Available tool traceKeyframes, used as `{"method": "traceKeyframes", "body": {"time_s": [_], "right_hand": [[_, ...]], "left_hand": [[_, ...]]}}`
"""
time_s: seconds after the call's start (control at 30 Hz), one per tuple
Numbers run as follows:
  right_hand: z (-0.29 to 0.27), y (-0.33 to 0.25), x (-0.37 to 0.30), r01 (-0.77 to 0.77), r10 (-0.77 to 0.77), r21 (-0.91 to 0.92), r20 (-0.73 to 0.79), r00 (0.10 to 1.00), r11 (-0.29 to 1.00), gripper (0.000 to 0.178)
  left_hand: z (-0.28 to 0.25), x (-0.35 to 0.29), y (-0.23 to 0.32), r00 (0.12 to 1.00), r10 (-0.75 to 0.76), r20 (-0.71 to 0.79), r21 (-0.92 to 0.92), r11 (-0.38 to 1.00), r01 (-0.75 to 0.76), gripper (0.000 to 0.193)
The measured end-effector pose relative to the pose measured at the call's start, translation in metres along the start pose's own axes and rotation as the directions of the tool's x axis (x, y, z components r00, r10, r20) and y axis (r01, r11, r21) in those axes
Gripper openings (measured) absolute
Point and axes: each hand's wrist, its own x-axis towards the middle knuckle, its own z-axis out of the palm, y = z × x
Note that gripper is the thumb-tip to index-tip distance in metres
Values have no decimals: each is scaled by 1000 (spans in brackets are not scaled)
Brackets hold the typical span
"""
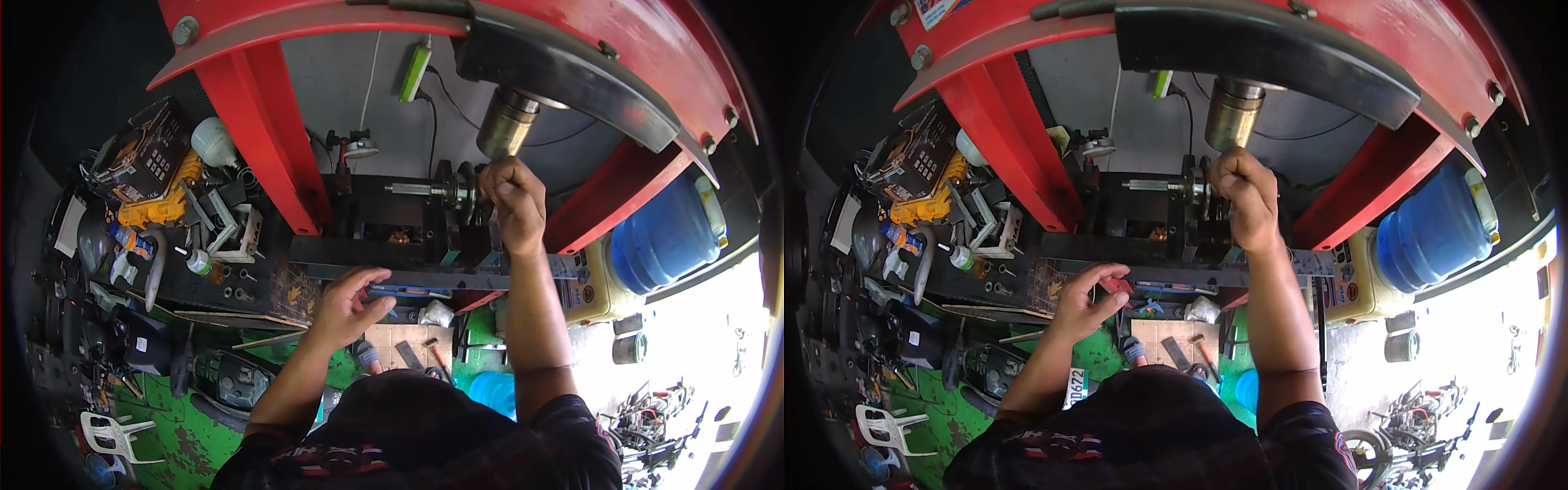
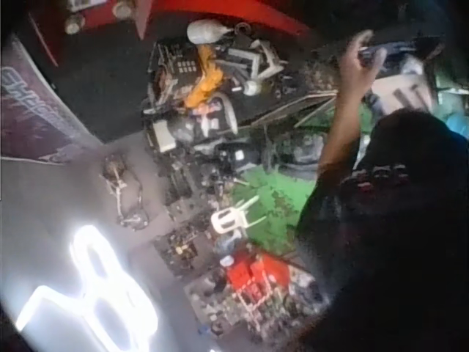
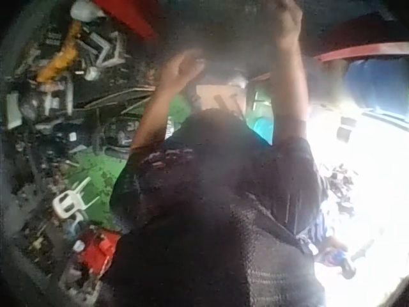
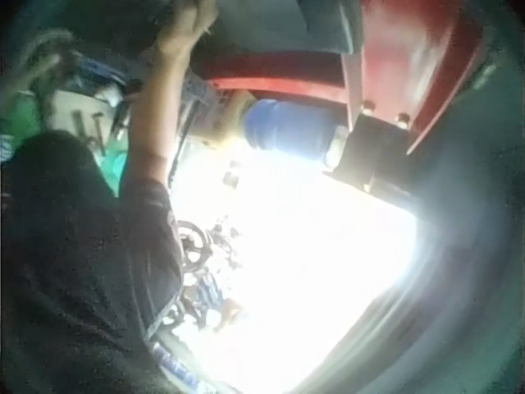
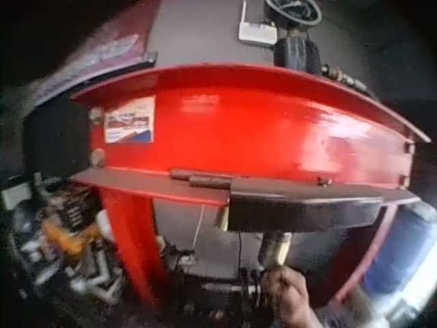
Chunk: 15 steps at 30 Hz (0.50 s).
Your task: The person uses a hydraulic press to fit a bearing onto a metal shaft. They repeatedly measure the assembly with a caliper, tap it with a hammer on a block, and re-press it to ensure proper seating. The process involves multiple cycles of pressing, measuring, and hammering.
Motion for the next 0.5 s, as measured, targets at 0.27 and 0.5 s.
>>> {"method": "traceKeyframes", "body": {"time_s": [0.27,0.5], "right_hand": [[0,-27,-16,37,-102,-698,-52,993,716,26],[2,-20,-22,85,-114,-854,31,993,514,32]], "left_hand": [[-2,49,-2,985,124,-117,235,967,-93,43],[-3,104,-42,962,211,-172,448,887,-115,58]]}}
